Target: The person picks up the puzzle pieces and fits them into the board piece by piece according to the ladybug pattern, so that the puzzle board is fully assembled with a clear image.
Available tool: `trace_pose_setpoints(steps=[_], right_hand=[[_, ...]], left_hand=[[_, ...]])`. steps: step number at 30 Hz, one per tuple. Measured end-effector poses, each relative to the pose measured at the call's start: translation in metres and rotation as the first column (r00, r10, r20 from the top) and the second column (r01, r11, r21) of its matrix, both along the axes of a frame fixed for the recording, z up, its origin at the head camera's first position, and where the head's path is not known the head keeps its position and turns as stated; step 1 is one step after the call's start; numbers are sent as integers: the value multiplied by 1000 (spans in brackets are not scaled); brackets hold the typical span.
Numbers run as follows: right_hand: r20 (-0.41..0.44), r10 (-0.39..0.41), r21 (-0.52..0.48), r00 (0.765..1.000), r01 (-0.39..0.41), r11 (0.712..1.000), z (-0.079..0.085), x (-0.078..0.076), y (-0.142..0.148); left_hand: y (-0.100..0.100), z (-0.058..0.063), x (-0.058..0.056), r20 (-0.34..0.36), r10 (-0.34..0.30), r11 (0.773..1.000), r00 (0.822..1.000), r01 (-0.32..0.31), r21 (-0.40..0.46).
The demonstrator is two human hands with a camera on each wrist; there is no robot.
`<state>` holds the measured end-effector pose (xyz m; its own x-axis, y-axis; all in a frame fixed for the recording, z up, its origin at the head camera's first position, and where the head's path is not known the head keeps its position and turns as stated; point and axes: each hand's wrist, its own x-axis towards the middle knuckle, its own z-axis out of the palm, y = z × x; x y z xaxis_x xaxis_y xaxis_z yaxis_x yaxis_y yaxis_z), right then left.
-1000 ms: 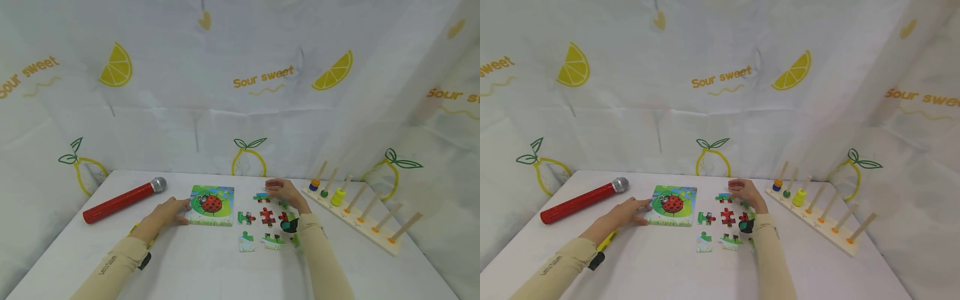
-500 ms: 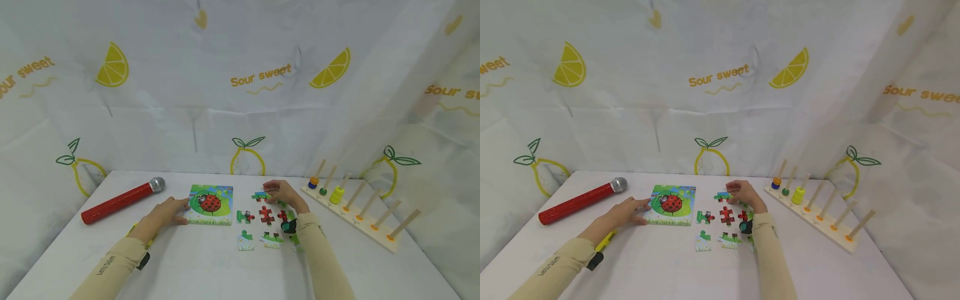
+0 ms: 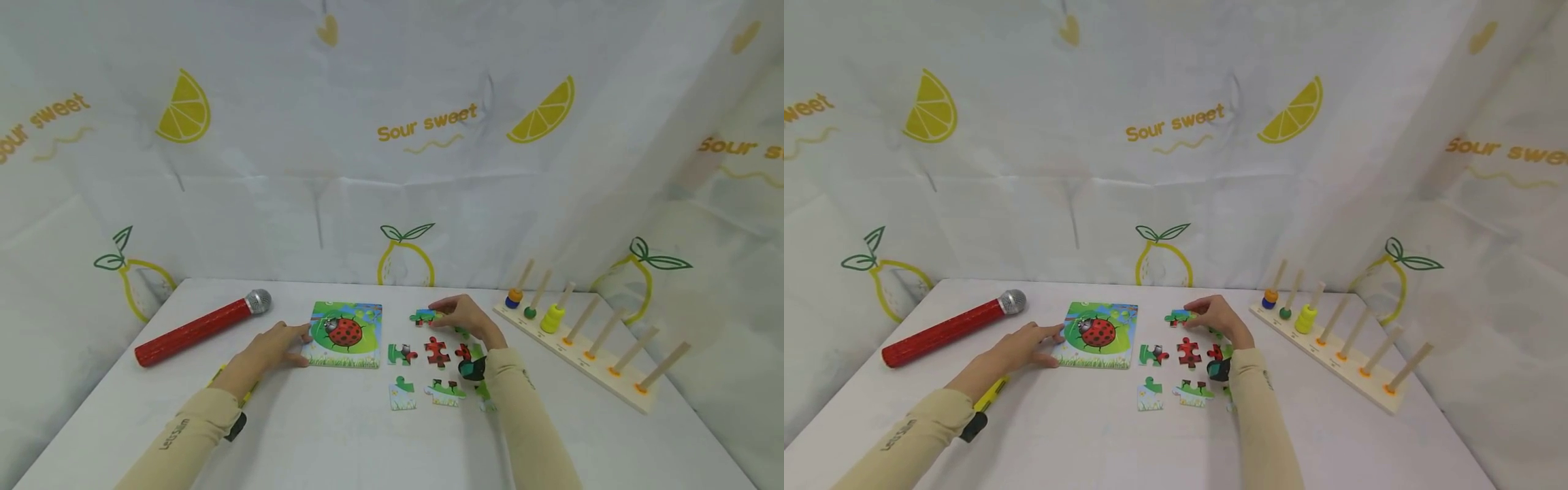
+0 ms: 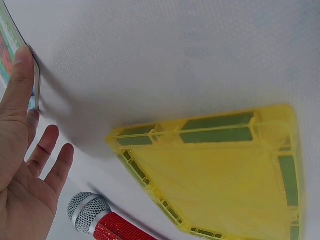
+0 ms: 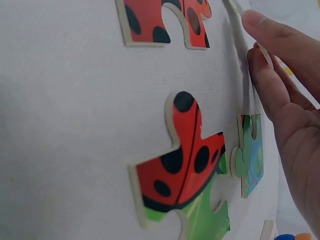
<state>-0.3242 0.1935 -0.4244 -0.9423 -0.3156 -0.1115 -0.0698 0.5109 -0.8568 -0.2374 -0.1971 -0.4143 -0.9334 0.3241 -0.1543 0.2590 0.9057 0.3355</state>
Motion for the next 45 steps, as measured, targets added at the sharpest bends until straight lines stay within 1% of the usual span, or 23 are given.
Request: trace_pose_setpoints(steps=[6,10,13,20,24,27,31,36,39,40,43,45], right_hand=[[4,6,-24,1000,-6,1000,-2,4,2],[26,-16,-91,1000,18,996,-6,4,4],[55,-42,-126,998,49,991,-10,5,4],[127,-48,-176,991,70,982,-14,6,-1],[179,-51,-229,982,92,969,-13,4,-6],[225,-50,-283,973,114,952,-12,2,-11],[265,-57,-335,963,147,931,-10,0,-18],[263,-91,-320,961,176,931,-9,0,-29],[254,-82,-331,964,166,929,-11,-1,-36],[254,-72,-349,964,161,923,-11,-1,-39],[277,-31,-429,960,153,890,-11,0,-47],[282,-15,-456,959,148,878,-11,1,-53]], left_hand=[[1,-1,0,-1,4,1000,1000,-4,-2],[1,-2,0,-1,6,1000,1000,-6,-1],[1,-2,-1,-7,2,1000,1000,-2,2],[-1,-2,-1,-21,-7,1000,1000,7,5],[-1,-1,-1,-11,-3,1000,1000,3,9],[-1,1,0,-10,-2,1000,1000,2,9],[-1,3,1,-11,1,1000,1000,-1,4],[-1,4,1,-1,8,1000,1000,-8,1],[-1,3,0,9,14,1000,1000,-14,2],[-1,2,0,12,16,1000,1000,-16,3],[0,0,-1,16,11,1000,1000,-12,20],[0,-2,-1,8,-6,999,1000,6,36]])
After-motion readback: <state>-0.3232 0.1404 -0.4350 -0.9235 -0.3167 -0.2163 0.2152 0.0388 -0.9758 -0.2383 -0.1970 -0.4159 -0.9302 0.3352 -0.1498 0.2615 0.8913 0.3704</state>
